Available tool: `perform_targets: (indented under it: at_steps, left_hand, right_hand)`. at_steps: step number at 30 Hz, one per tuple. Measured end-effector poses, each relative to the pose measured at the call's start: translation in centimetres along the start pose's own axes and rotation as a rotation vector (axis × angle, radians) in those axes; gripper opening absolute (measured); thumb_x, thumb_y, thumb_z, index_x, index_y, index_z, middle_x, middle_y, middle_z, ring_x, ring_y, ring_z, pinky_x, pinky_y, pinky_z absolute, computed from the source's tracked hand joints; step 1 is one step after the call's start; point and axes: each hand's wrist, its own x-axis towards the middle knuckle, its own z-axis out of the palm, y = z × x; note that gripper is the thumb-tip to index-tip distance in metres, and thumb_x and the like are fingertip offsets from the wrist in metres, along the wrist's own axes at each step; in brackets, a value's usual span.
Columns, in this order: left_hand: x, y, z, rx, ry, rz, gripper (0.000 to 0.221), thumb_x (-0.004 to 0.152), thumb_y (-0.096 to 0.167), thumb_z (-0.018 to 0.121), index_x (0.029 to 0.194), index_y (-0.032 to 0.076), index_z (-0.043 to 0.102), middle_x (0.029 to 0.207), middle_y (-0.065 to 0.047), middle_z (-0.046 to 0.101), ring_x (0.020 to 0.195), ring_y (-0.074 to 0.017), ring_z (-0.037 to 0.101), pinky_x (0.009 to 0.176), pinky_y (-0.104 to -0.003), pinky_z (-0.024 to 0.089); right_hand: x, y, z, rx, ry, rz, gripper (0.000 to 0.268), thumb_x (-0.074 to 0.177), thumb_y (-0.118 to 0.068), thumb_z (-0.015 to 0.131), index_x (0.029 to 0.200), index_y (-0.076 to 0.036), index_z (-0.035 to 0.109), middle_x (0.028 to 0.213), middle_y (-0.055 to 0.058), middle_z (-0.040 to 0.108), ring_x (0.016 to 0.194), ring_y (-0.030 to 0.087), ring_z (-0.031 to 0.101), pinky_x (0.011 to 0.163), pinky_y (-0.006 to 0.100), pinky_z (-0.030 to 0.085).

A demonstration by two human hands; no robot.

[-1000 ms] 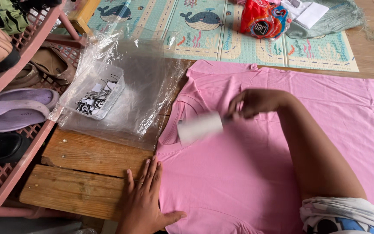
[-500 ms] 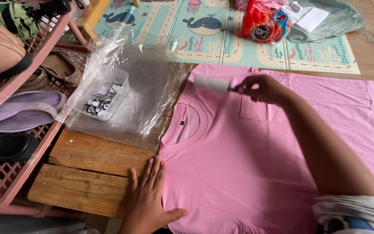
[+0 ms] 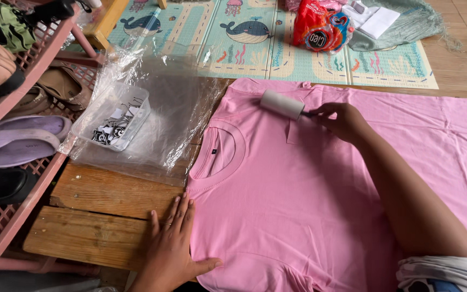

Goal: The person cleans a pink t-shirt using a lint roller, smooths it out on a wooden surface, and then folds the shirt by tucking in the sleeves and folding the body into a square.

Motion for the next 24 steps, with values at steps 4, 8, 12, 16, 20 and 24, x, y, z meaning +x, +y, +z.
perform_targets:
  at_steps: [4, 8, 12, 16, 20, 24]
  left_hand:
    - [4.7, 0.0, -2.7, 0.061, -0.08, 0.012, 0.134, 0.063, 0.099, 0.067, 0.156, 0.009, 0.03, 0.167, -0.012, 0.027, 0.153, -0.0269, 0.024, 0.122, -0.063, 0.009]
    - [13.8, -0.2, -3.1, -0.146, 0.126, 0.083, 0.052, 0.095, 0.031, 0.055, 0.143, 0.011, 0.058, 0.137, -0.012, 0.063, 0.124, -0.0302, 0.064, 0.109, -0.059, 0.043]
    - [20.9, 1.2, 2.3, -0.395, 0.259, 0.169, 0.046, 0.096, 0.015, 0.053, 0.141, 0.006, 0.057, 0.138, -0.017, 0.062, 0.128, -0.0333, 0.062, 0.105, -0.049, 0.05]
    - [22.3, 2.1, 5.5, -0.398, 0.142, 0.074, 0.052, 0.096, 0.017, 0.05, 0.145, 0.002, 0.053, 0.149, -0.02, 0.054, 0.139, -0.0385, 0.051, 0.108, -0.058, 0.041]
    - [22.1, 1.9, 6.3, -0.345, 0.044, 0.017, 0.057, 0.097, 0.027, 0.048, 0.149, 0.004, 0.05, 0.158, -0.02, 0.046, 0.148, -0.0376, 0.041, 0.117, -0.064, 0.029]
    - [21.9, 2.1, 6.2, -0.328, 0.047, -0.003, 0.056, 0.097, 0.027, 0.048, 0.149, 0.005, 0.05, 0.158, -0.019, 0.046, 0.148, -0.0369, 0.042, 0.118, -0.063, 0.028]
  right_hand:
    - [-1.1, -1.4, -0.6, -0.107, 0.114, -0.079, 0.023, 0.095, -0.032, 0.071, 0.113, -0.019, 0.079, 0.098, 0.001, 0.076, 0.075, 0.018, 0.065, 0.067, 0.032, 0.046]
    - [-3.0, 0.6, -1.9, 0.33, -0.655, -0.183, 0.022, 0.084, -0.005, 0.072, 0.105, 0.0, 0.081, 0.061, 0.005, 0.069, 0.049, 0.011, 0.06, 0.045, 0.022, 0.044]
    - [-3.5, -0.1, -1.3, 0.165, -1.058, -0.053, 0.031, 0.077, -0.003, 0.089, 0.108, -0.001, 0.086, 0.08, 0.017, 0.079, 0.056, 0.021, 0.071, 0.046, 0.023, 0.047]
    - [-1.4, 1.4, -1.2, 0.17, -0.661, -0.047, 0.025, 0.079, -0.007, 0.085, 0.104, -0.001, 0.083, 0.073, 0.016, 0.076, 0.053, 0.021, 0.067, 0.046, 0.026, 0.046]
    - [0.9, 3.4, 0.1, -0.098, 0.113, -0.119, 0.025, 0.09, -0.035, 0.076, 0.113, -0.025, 0.078, 0.1, 0.004, 0.078, 0.099, 0.031, 0.073, 0.086, 0.044, 0.055]
    - [0.6, 2.7, -0.3, -0.038, 0.258, -0.138, 0.017, 0.093, -0.036, 0.078, 0.107, -0.027, 0.078, 0.094, 0.002, 0.072, 0.064, 0.018, 0.072, 0.057, 0.029, 0.053]
